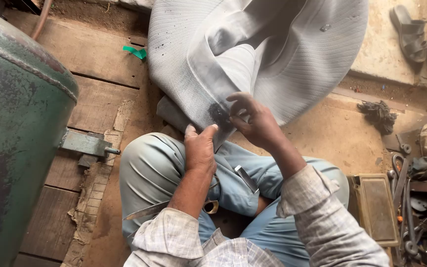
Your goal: The person is repairing a hole in a motorcycle inner tube by cleaning the area and applying a patch.
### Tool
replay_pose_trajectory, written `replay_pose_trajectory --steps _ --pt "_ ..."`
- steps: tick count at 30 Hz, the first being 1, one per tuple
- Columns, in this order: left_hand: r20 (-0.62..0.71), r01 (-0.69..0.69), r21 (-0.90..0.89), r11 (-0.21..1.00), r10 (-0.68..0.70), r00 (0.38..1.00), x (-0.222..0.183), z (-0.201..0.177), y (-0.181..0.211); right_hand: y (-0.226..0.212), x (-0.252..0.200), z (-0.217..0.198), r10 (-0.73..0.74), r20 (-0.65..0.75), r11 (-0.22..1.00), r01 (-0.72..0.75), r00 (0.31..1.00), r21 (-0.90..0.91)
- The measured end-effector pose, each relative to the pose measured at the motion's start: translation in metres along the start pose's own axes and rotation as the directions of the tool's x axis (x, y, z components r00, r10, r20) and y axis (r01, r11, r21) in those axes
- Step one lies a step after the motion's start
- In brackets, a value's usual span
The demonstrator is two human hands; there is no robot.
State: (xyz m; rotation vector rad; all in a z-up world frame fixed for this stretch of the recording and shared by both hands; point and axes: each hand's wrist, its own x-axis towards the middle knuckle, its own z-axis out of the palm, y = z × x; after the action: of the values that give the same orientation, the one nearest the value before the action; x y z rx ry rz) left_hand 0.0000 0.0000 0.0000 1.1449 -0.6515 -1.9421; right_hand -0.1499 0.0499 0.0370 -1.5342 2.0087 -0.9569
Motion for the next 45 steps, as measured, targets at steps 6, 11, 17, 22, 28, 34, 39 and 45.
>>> replay_pose_trajectory --steps 6,11,17,22,28,34,39,45 --pt "0.024 0.056 -0.012 0.998 -0.056 0.998 0.009 0.000 -0.004 -0.014 0.025 -0.007 -0.063 0.169 0.975 0.096 0.984 -0.198" --pt "0.021 0.073 -0.013 0.997 -0.072 0.997 0.024 -0.006 -0.018 -0.016 0.035 -0.007 -0.076 0.223 0.967 0.126 0.972 -0.222" --pt "0.027 0.110 -0.054 0.992 -0.109 0.994 0.026 -0.006 -0.019 -0.016 0.043 -0.009 -0.126 0.266 0.939 0.201 0.956 -0.277" --pt "0.026 0.123 -0.071 0.990 -0.122 0.992 0.028 -0.006 -0.023 -0.017 0.046 -0.009 -0.164 0.286 0.917 0.253 0.944 -0.310" --pt "0.039 0.089 -0.062 0.994 -0.086 0.996 0.025 -0.005 -0.021 -0.019 0.049 -0.006 -0.209 0.296 0.893 0.305 0.932 -0.331" --pt "0.074 0.117 -0.080 0.990 -0.111 0.991 0.020 -0.003 -0.012 -0.026 0.048 -0.005 -0.195 0.304 0.864 0.310 0.933 -0.397" --pt "0.070 0.142 -0.069 0.987 -0.137 0.988 0.019 -0.002 -0.010 -0.031 0.046 0.001 -0.149 0.298 0.832 0.282 0.943 -0.478" --pt "0.077 0.106 -0.080 0.991 -0.100 0.992 0.020 -0.002 -0.013 -0.036 0.048 0.008 -0.045 0.259 0.841 0.176 0.965 -0.511"
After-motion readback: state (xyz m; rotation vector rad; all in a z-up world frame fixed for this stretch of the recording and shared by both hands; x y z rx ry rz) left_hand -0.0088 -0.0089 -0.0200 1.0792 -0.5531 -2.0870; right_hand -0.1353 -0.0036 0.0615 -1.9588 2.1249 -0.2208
